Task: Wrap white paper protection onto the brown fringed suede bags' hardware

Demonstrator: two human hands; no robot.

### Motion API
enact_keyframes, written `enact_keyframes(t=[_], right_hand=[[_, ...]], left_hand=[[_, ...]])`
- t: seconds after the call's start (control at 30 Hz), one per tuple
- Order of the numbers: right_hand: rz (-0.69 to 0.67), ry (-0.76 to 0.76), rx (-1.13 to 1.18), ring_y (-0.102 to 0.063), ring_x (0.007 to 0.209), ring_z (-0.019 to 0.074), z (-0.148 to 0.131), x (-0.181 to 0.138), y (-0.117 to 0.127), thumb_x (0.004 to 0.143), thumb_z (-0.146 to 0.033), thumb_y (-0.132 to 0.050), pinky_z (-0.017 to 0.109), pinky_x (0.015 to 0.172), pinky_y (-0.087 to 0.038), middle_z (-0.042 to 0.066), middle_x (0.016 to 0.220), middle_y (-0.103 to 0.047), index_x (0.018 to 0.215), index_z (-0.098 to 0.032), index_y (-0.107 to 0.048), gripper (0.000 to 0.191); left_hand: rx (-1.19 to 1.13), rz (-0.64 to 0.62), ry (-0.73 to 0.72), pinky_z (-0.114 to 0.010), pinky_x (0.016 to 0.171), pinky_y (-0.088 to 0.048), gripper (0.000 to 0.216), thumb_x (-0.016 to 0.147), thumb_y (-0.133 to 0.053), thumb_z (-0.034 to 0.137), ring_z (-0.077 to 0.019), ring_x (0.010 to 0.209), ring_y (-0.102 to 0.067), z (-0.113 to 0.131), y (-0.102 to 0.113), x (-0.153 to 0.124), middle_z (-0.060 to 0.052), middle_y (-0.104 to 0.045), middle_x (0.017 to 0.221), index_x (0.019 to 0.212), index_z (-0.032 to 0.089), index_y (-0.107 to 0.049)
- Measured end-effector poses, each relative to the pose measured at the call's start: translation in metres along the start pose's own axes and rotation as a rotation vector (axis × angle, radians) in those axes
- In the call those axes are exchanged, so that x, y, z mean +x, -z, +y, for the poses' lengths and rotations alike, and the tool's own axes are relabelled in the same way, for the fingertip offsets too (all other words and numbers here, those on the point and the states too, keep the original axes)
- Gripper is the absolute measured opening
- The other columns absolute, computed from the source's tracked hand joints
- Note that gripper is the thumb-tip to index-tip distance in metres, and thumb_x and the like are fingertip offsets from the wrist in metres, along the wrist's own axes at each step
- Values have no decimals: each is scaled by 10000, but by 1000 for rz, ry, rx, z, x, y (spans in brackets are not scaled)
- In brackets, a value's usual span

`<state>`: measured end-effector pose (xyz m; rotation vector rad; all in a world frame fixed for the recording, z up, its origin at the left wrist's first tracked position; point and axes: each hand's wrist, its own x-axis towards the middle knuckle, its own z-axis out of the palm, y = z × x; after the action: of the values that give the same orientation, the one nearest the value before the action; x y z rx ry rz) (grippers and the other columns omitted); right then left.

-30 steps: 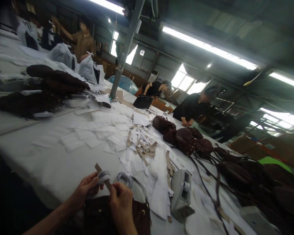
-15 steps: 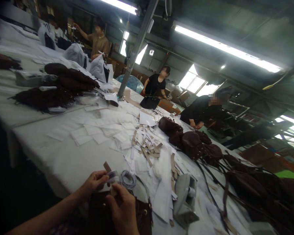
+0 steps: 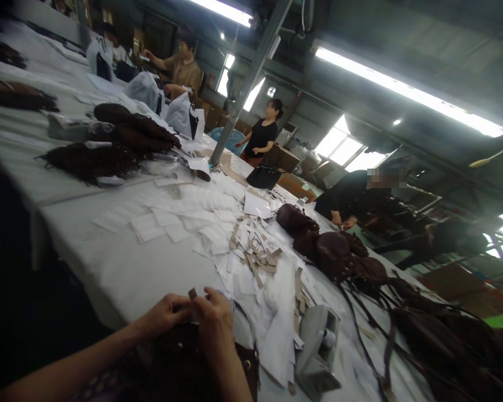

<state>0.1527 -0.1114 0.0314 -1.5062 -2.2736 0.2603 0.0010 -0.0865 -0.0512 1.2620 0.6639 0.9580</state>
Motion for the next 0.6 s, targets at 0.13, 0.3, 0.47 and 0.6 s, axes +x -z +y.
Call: enact_keyframes(t=[0.13, 0.3, 0.47, 0.6], right_hand=[[-24, -137, 221, -613, 744, 148, 10, 8, -14, 869, -186, -498, 232, 695, -425, 28, 768, -696, 811, -194, -698, 208], [49, -313, 268, -638, 744, 163, 10, 9, -25, 831, -250, -536, 236, 669, -439, 36, 786, -722, 815, -194, -717, 190], [90, -339, 250, -654, 768, 178, 4, 12, -26, 825, -279, -548, 247, 681, -453, 49, 818, -736, 827, -194, -722, 194], [106, -324, 221, -660, 820, 184, 3, 11, -25, 843, -285, -535, 251, 734, -449, 58, 856, -739, 848, -192, -713, 201]], left_hand=[[30, -9, -10, -252, 689, -416, 278, 790, -625, 362, -200, 735, -564, 3, 1, 1, -26, -678, 748, 866, 126, -751], [25, -21, -4, -233, 620, -373, 276, 789, -613, 370, -155, 646, -476, 0, 4, 1, -1, -601, 660, 813, 121, -731], [-12, -60, 6, -227, 598, -358, 360, 808, -580, 460, -140, 637, -422, 1, 8, 1, 1, -536, 653, 787, 118, -692], [-25, -82, 17, -212, 553, -322, 411, 825, -536, 517, -123, 616, -371, 2, 10, 0, 20, -450, 634, 722, 129, -624]])
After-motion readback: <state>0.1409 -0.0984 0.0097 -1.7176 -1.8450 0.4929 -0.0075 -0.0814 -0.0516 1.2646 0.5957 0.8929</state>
